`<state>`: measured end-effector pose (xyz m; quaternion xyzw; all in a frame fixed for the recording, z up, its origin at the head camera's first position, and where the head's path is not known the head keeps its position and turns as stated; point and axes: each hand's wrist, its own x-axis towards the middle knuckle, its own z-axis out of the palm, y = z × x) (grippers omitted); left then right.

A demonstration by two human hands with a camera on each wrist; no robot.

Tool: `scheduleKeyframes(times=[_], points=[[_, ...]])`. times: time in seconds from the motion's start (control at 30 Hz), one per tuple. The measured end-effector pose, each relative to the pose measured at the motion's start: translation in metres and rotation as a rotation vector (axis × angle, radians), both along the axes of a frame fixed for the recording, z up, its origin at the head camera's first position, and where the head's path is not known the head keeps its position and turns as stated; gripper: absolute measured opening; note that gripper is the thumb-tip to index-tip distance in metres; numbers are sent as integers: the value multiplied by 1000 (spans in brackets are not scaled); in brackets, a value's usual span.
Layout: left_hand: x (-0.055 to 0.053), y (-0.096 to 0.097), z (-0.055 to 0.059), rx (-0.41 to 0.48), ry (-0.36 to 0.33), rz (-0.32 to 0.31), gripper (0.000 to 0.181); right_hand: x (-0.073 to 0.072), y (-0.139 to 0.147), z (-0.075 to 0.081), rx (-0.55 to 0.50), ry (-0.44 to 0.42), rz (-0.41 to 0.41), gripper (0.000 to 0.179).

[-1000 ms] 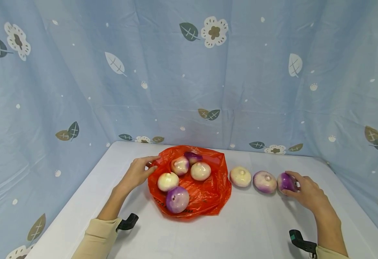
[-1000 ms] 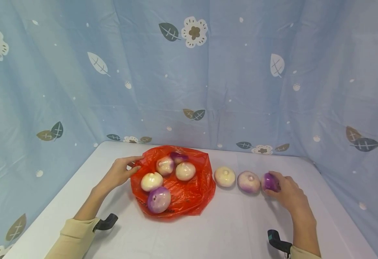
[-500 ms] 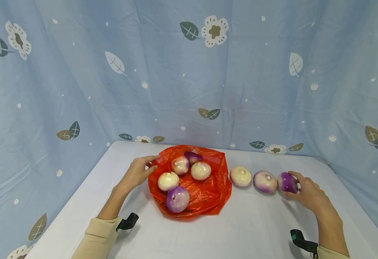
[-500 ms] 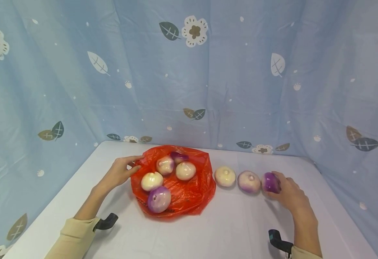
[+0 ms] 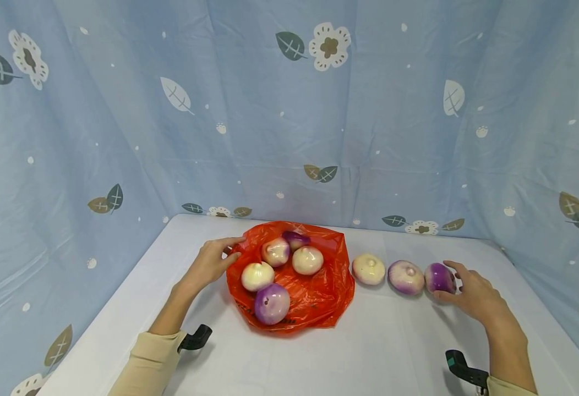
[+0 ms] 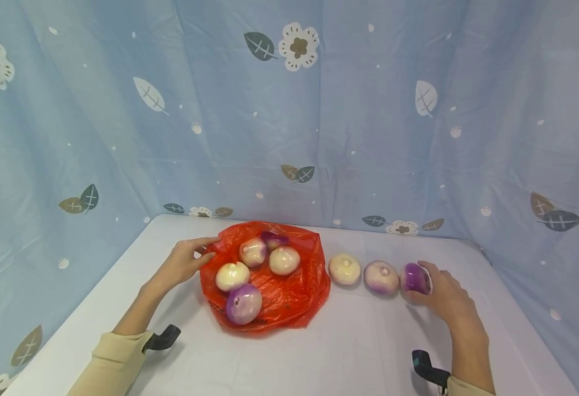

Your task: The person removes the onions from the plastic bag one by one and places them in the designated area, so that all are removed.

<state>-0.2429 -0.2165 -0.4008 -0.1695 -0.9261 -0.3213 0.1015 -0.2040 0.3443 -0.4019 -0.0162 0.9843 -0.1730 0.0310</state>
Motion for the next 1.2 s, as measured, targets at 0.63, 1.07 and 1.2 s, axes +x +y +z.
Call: scheduleKeyframes(times=[0.63, 1.07, 1.2], points=[[-3, -2, -1, 15, 19, -18, 39, 10, -14, 24, 25, 76, 9, 87], [-2, -2, -3, 8, 25, -18, 39, 18, -41, 39, -2, 167, 76, 73], [-3, -2, -3, 8, 24, -19, 39, 21, -49, 41, -11, 180, 88, 71]])
